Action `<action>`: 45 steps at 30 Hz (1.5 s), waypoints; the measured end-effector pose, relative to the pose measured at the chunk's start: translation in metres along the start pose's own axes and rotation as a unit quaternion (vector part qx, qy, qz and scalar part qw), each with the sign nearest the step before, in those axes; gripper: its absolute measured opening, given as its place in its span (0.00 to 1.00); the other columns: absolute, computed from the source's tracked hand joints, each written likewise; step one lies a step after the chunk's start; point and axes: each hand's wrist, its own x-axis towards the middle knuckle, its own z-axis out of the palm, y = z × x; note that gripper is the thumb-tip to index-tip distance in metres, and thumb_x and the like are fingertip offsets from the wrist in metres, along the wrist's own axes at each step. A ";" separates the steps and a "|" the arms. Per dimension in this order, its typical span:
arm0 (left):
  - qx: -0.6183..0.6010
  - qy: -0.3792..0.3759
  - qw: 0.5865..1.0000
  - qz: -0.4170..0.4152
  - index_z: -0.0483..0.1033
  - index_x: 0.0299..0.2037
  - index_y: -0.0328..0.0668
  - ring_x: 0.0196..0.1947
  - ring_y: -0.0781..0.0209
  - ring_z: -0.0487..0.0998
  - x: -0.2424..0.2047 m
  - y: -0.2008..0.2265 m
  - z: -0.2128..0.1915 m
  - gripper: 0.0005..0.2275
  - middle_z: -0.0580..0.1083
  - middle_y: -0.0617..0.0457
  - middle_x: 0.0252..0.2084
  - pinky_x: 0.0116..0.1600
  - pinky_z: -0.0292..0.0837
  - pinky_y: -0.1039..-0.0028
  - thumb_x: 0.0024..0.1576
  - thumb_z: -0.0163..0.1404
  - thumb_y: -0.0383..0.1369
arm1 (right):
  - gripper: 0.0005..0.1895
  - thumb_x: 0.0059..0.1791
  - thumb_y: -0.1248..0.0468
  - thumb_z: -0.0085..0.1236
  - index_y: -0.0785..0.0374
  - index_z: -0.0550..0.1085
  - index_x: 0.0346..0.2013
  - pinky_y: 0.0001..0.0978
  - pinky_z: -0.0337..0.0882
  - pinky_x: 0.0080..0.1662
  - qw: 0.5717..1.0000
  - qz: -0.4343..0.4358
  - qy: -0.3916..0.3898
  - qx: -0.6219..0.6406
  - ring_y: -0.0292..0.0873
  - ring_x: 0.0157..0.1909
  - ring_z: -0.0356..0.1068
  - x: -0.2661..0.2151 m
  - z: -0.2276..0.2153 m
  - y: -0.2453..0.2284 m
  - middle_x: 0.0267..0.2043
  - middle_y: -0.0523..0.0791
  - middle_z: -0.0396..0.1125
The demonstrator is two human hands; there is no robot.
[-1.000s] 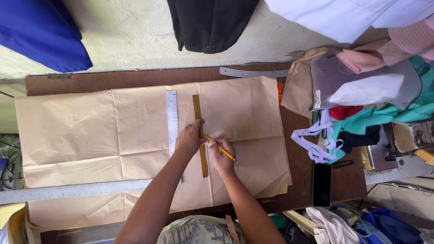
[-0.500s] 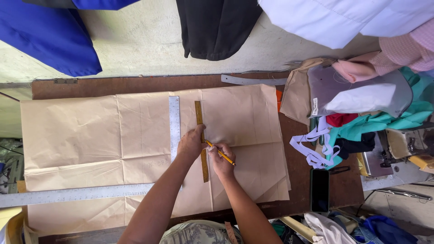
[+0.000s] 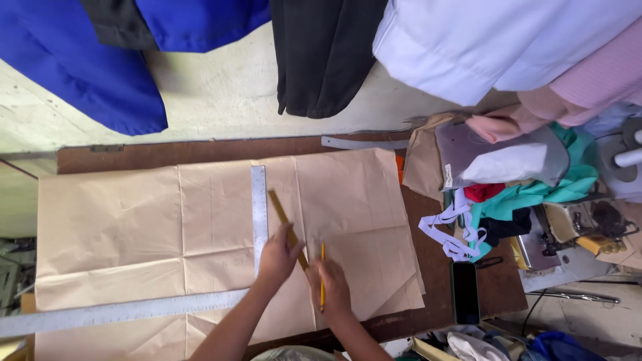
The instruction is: The person measures and marks a large piece of light brown fabric on a table using a metal L-square ruler, a wooden ruler, and a pencil. They draw straight lines and make small marks along the edges and center of the fabric.
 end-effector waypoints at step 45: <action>0.415 -0.099 0.902 -0.066 0.27 0.77 0.75 0.78 0.32 0.23 0.016 0.047 -0.028 0.36 0.24 0.50 0.81 0.72 0.23 0.29 0.60 0.22 0.66 | 0.34 0.46 0.49 0.66 0.55 0.70 0.63 0.47 0.77 0.46 0.956 0.256 0.117 -0.079 0.53 0.50 0.73 -0.047 -0.056 0.098 0.48 0.50 0.69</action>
